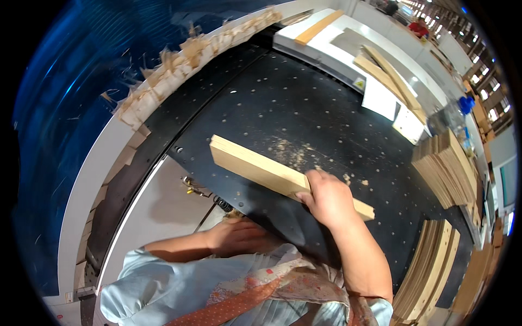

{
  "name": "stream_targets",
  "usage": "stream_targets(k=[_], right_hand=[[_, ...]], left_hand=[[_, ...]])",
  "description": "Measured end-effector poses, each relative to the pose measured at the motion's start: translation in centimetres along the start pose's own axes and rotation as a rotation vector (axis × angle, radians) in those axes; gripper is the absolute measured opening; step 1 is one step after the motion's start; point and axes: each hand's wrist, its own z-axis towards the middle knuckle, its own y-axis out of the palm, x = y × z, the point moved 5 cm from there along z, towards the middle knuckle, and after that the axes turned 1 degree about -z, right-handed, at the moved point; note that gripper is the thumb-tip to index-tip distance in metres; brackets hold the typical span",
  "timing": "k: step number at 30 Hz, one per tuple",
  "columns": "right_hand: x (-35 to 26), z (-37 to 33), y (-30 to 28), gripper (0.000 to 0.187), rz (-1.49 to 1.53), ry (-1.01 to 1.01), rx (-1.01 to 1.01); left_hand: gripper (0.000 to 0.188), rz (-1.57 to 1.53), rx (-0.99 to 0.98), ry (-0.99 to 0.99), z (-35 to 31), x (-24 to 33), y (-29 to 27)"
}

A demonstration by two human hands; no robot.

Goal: The person assembles small wooden parts by hand on a workbench. They pick up pieces, align them, and insert small fasteners into pre-drilled holes, then stack the assembled units. The person also uses a handheld air nozzle to blow away debris from the work surface.

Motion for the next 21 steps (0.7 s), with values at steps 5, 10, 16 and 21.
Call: stream_targets(k=[5,10,16,21], right_hand=[[-2.0,-0.5,2.7,0.039,-0.132,0.011,-0.044],[-2.6,0.1,3.6,0.033,-0.126,0.016,-0.063],[-0.3,-2.3,1.1,0.034,-0.02,0.116,0.056],[5.9,-8.9,-3.5,0.033,0.095,0.569,0.299]], left_hand=[[0.028,-0.193,0.203,-1.338,-28.4,-11.9,10.1],[0.063,-0.148,0.259,-1.984,-39.5,-20.0,13.3],[0.065,-0.458,0.816,-2.019,-39.9,-28.8,17.4],[0.05,-0.619,1.272,-1.997,-42.8,-29.9,18.9]])
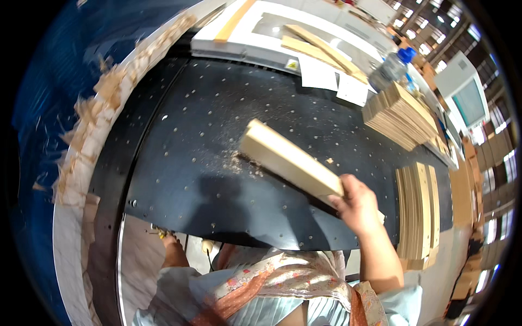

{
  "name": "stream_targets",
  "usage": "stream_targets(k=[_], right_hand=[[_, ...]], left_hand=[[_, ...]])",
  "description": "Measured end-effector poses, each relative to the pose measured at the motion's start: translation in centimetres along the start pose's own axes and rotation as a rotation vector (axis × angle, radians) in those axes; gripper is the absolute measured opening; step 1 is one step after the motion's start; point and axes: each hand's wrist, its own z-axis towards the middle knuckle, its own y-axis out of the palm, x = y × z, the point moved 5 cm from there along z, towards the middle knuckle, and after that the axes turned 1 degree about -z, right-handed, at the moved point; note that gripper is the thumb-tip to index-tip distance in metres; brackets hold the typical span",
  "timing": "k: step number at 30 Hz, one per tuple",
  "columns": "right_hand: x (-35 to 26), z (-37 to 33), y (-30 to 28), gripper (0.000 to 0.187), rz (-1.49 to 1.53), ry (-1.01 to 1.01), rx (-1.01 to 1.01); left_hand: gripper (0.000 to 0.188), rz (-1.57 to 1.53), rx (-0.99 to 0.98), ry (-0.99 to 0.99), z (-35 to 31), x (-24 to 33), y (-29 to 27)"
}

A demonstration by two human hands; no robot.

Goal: The person assembles small wooden parts by hand on a workbench. They pick up pieces, align them, and insert small fasteners into pre-drilled holes, then stack the assembled units. The person also uses a handheld air nozzle to blow away debris from the work surface.

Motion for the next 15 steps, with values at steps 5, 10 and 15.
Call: stream_targets(k=[5,10,15], right_hand=[[7.7,-3.6,-5.4,0.033,0.157,0.181,0.279],[14.0,-6.4,-7.7,0.032,0.346,0.266,0.44],[17.3,-8.2,-9.1,0.031,0.327,0.283,0.545]], left_hand=[[0.018,-0.2,-0.037,0.159,-8.7,6.2,-3.4],[0.019,0.437,-0.125,0.95,-20.1,16.7,-8.7],[0.027,0.198,-1.1,0.842,-41.0,23.9,-0.5]])
